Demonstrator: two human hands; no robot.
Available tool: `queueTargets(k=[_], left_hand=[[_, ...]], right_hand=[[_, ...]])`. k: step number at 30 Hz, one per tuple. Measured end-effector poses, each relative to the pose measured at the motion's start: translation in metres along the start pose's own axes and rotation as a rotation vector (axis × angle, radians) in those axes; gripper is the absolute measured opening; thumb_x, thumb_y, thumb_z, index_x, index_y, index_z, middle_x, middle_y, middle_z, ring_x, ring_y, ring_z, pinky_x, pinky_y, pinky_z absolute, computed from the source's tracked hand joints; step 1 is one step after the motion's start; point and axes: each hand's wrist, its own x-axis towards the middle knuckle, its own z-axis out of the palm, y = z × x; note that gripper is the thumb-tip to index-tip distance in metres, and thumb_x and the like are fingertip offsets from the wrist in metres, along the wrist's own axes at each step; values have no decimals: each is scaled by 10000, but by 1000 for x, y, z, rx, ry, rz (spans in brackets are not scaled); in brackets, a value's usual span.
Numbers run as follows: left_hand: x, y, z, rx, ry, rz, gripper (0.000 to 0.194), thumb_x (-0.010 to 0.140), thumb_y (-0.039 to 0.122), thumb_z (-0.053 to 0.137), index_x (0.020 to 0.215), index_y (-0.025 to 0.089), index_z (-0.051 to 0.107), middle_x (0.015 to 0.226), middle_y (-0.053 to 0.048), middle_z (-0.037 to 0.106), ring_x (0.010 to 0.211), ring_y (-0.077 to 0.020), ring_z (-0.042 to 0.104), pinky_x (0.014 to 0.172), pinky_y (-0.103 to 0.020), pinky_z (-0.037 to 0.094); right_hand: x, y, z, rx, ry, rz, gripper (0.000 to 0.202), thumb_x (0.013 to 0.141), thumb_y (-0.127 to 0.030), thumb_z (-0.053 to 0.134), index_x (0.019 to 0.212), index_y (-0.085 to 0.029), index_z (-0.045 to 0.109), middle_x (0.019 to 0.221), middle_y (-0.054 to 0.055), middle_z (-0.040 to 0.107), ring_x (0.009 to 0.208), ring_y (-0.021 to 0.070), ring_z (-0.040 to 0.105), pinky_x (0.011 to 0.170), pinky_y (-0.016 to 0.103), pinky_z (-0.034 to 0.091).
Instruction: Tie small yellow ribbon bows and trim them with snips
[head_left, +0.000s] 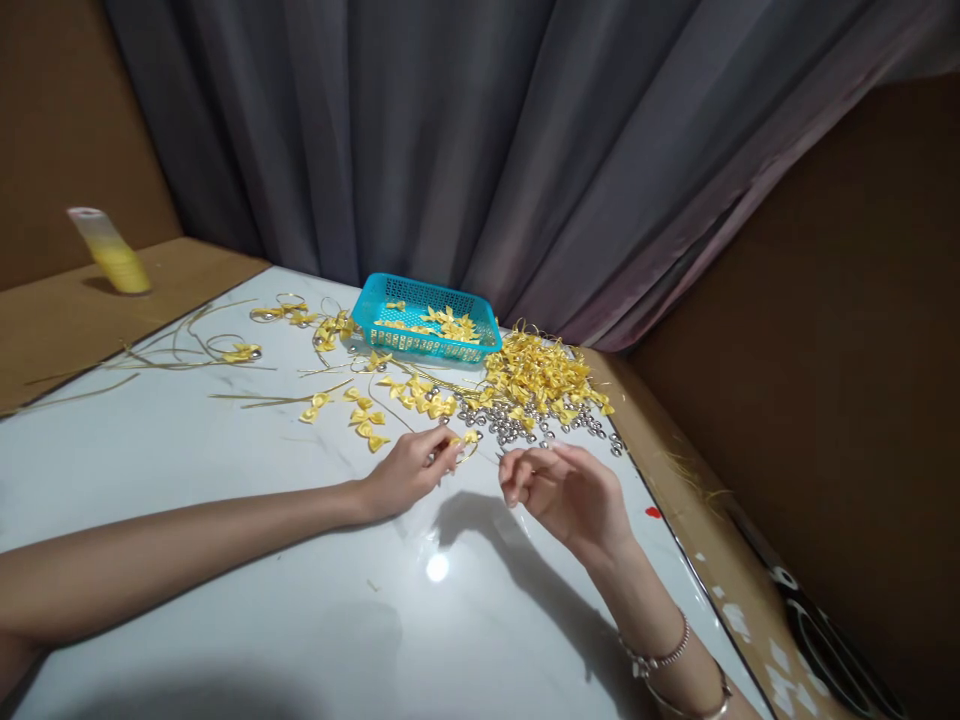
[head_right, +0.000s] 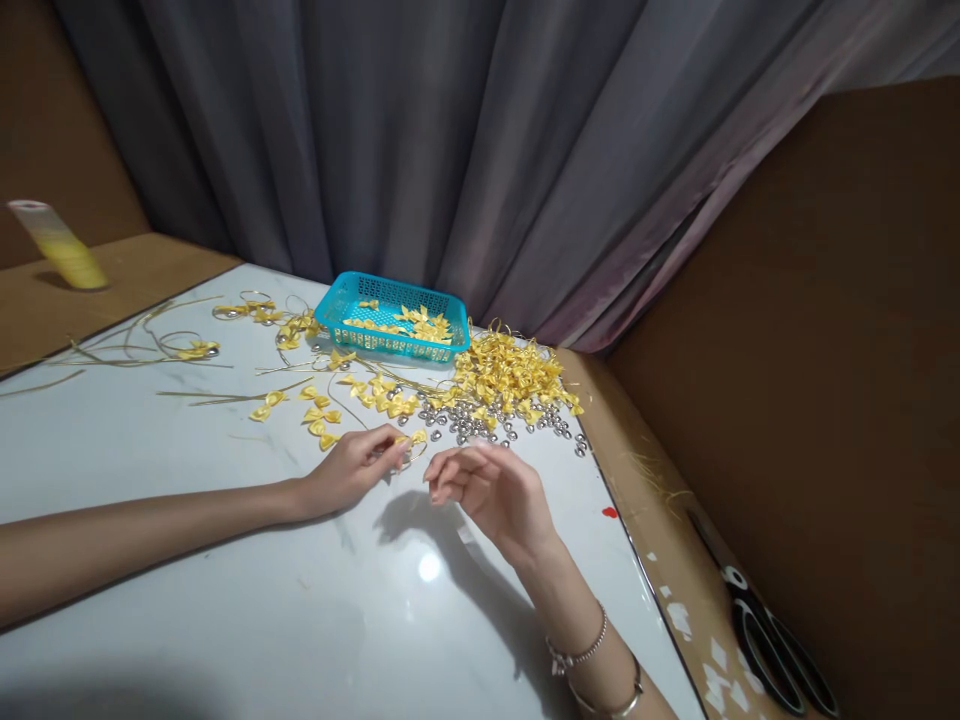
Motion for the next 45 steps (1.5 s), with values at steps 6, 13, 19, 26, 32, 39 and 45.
queueTargets(k=[6,13,19,26,32,39,45], left_hand=[[1,2,-1,-52,-22,-49,273,894,337,416,728,161,542,653,14,587,579,-101,521,554,-196,382],[3,2,-1,-213,-113,-163,263,869,364,465,740,151,550,634,11,581,532,-84,486,499,-181,367],[5,9,-3,-282,-160,-221,280,863,373,480,704,149,537,607,25,547,469,-59,393,451,-179,313],[5,11,-3,-269,-184,-221,266,862,364,483,716,150,541,611,25,542,482,-61,400,457,-181,316],[4,14,-3,-207,-203,-200,275,862,355,478,691,151,546,586,25,533,496,-69,429,464,-178,332],[5,12,-3,-293,-266,-229,277,855,376,486,715,144,542,615,7,557,473,-61,414,421,-173,305],[5,10,-2,-369,-314,-272,267,850,381,500,746,139,548,607,11,559,437,-47,373,402,-171,270]], right_hand=[[11,-9,-13,-118,150,-65,233,715,-363,654,692,-138,712,731,69,657,621,156,585,639,294,484],[16,6,-33,-299,157,-106,143,706,-261,716,708,-154,623,599,20,655,461,114,577,480,236,459],[17,12,-33,-381,178,8,260,647,-295,762,798,-171,590,574,7,653,438,131,588,458,255,487],[11,11,-28,-612,218,67,201,699,-325,691,648,-134,656,519,16,611,383,98,543,405,224,447],[10,16,-28,-668,212,42,167,722,-294,657,681,-135,690,509,14,605,369,77,503,397,211,421],[11,15,-27,-662,209,19,166,717,-294,669,665,-139,698,498,11,596,373,66,473,392,205,388],[12,12,-27,-527,181,81,198,637,-316,733,639,-125,683,487,11,606,339,65,463,355,197,372]])
